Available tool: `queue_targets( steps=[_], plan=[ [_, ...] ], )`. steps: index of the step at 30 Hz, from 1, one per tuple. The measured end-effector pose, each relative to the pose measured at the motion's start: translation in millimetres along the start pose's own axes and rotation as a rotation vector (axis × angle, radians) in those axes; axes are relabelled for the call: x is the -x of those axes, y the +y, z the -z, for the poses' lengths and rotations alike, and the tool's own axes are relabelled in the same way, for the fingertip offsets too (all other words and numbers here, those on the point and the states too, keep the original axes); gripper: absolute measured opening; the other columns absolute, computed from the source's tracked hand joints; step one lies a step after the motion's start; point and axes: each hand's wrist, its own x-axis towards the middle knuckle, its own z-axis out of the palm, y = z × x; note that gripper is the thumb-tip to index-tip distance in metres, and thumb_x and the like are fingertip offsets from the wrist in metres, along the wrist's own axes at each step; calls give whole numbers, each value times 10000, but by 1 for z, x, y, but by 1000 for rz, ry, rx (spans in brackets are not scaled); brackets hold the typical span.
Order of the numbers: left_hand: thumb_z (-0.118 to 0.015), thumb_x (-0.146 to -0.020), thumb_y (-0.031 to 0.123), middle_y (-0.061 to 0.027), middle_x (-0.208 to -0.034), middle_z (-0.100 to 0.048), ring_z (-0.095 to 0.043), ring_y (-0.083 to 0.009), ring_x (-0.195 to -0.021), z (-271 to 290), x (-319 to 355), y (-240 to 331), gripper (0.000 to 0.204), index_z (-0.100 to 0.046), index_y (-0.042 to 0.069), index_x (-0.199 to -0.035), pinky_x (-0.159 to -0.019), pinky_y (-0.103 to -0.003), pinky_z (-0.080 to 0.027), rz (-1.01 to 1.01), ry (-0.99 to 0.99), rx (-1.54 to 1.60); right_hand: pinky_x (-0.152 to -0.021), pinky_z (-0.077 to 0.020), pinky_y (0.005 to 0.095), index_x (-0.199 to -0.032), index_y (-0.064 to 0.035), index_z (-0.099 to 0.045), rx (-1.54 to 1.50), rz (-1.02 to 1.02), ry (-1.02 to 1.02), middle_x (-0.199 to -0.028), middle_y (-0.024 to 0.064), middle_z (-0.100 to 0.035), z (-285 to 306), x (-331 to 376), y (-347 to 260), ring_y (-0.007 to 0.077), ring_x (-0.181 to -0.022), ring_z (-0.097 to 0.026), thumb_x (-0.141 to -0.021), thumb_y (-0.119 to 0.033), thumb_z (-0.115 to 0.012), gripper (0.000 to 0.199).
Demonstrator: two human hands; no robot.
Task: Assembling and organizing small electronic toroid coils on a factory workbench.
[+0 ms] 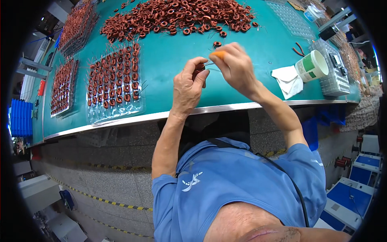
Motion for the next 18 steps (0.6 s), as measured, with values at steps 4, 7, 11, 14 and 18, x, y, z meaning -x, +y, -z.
queue_targets(
  steps=[4,7,11,14,18],
  plan=[
    [-616,-894,31,-6,-720,-571,-522,-80,-571,-5,7,13,188,-599,30,-1081,-518,-229,-437,-166,207,-11,-751,-439,336,-845,-45,-688,-5,-66,85,-873,75,-647,25,-12,-30,197,-804,-603,-826,-113,-686,71],
    [-591,-908,27,-13,-716,-574,-535,-85,-585,-8,9,13,169,-583,5,-1076,-533,-226,-441,-100,134,230,-707,-461,257,-933,-33,-711,-564,-647,54,-858,68,-657,18,1,-34,138,-808,-597,-922,-172,-596,181],
    [-545,-938,40,-31,-727,-560,-560,-105,-601,-3,7,7,169,-543,-1,-1102,-547,-233,-461,-62,84,420,-794,-447,266,-961,-14,-703,-893,-880,113,-901,52,-674,4,0,-41,120,-831,-577,-941,-223,-574,246],
    [-541,-951,69,-46,-745,-546,-559,-125,-590,1,13,5,174,-515,6,-1111,-529,-245,-472,-21,87,501,-844,-427,283,-984,-14,-697,-1229,-1093,87,-949,43,-672,-5,6,-37,117,-906,-559,-941,-250,-572,271],
    [-530,-961,84,-62,-764,-534,-556,-145,-584,7,18,-1,179,-491,17,-1122,-510,-258,-478,11,107,617,-854,-423,287,-1001,-20,-692,-1342,-1135,56,-998,46,-662,-13,7,-36,121,-942,-556,-940,-264,-577,277]
  ],
)
